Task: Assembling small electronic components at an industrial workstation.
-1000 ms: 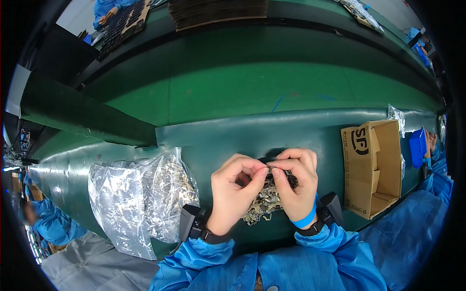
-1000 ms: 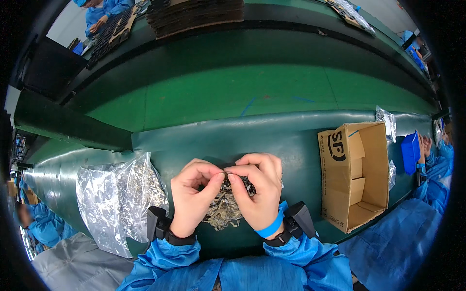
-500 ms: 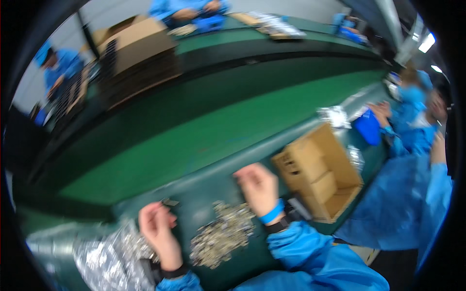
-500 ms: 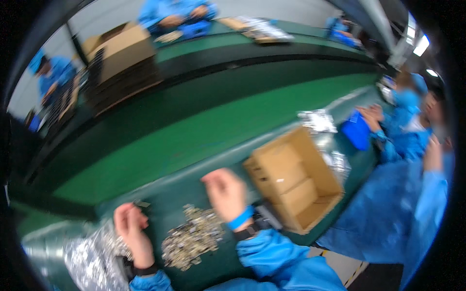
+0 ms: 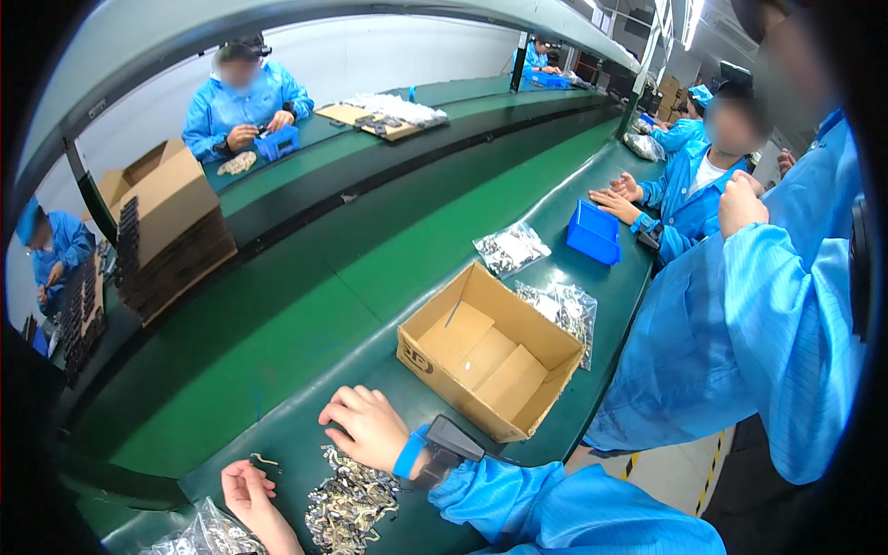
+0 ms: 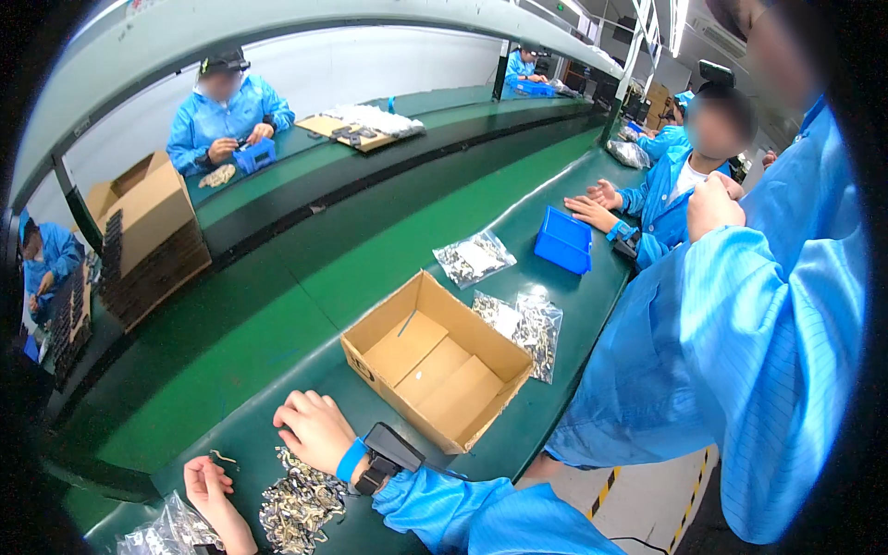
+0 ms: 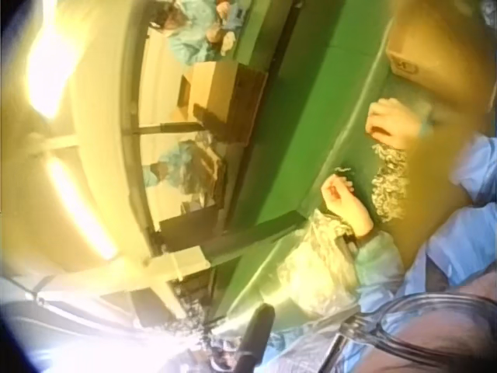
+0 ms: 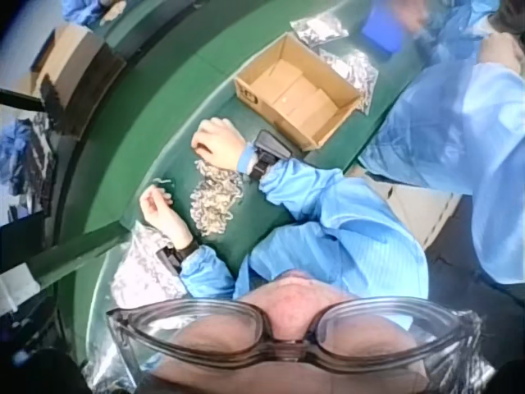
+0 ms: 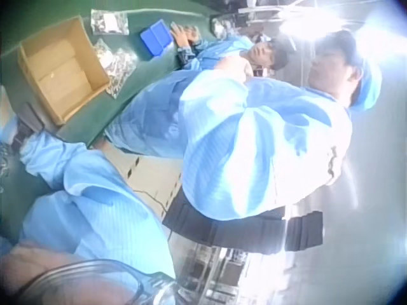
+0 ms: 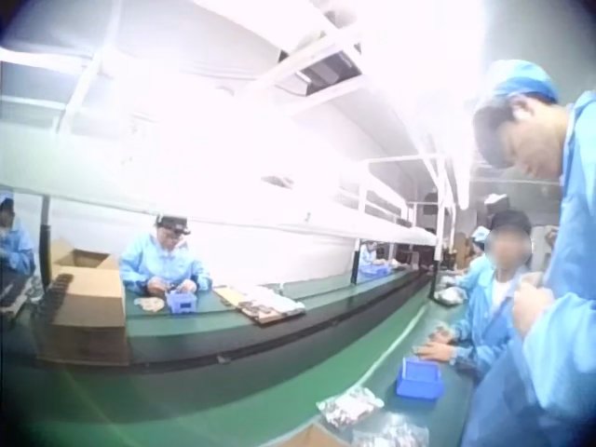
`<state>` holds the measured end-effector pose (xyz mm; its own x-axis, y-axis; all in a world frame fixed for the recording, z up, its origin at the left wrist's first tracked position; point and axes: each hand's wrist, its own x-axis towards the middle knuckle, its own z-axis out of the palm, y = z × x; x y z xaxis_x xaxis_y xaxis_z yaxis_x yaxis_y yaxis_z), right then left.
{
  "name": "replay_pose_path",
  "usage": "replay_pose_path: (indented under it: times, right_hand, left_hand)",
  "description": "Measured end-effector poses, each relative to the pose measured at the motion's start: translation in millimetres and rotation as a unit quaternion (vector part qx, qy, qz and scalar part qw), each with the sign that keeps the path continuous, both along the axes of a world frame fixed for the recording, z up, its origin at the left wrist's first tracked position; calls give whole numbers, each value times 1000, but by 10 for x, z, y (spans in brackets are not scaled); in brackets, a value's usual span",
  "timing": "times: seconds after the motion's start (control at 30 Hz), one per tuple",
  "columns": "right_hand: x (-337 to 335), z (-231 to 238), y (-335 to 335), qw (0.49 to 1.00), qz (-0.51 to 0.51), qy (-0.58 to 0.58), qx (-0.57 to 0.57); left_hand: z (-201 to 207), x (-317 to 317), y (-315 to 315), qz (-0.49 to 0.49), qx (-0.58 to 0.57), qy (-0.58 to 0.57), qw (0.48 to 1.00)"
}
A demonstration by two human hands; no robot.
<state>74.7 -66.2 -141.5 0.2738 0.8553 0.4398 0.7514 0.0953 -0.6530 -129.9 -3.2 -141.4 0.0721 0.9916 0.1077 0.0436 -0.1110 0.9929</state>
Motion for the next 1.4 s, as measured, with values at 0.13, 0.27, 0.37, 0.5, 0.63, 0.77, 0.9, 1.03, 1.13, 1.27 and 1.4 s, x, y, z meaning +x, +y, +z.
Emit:
replay_pose_path:
  times: [0.13,0.27,0.37,0.5,0.63,0.77,0.9,1.03,1.13,1.27,1.4]
  right_hand:
    - [-66,11,-24,998,16,-53,-12]
    - [-134,-40,-33,996,24,-87,-28]
    - [-162,-8,-66,993,46,-98,-52]
    - [-207,-8,-70,991,84,-84,-59]
    - [-185,-46,-45,992,92,-64,-65]
    - [-172,-28,-58,991,96,-55,-72]
    - [-178,-19,-66,992,94,-50,-73]
    - [-177,-13,-62,992,92,-50,-76]
    - [-176,-2,-63,992,94,-45,-74]
    - [-163,9,-70,991,95,-45,-77]
    - [-169,-11,-55,992,96,-45,-71]
  left_hand:
    - [32,22,-55,-18,17,-13,1000]
    - [84,62,-111,-39,27,-34,998]
    - [113,114,-168,-68,22,-46,996]
    - [145,183,-251,-102,13,-44,994]
    - [149,180,-250,-119,-3,-25,993]
    - [130,183,-241,-127,-27,-19,991]
    - [135,166,-243,-130,-35,-6,991]
    - [127,164,-234,-131,-43,-2,990]
    - [137,176,-246,-129,-33,-18,991]
    - [97,184,-229,-105,-23,-19,994]
    - [27,145,-190,-84,-16,-23,996]
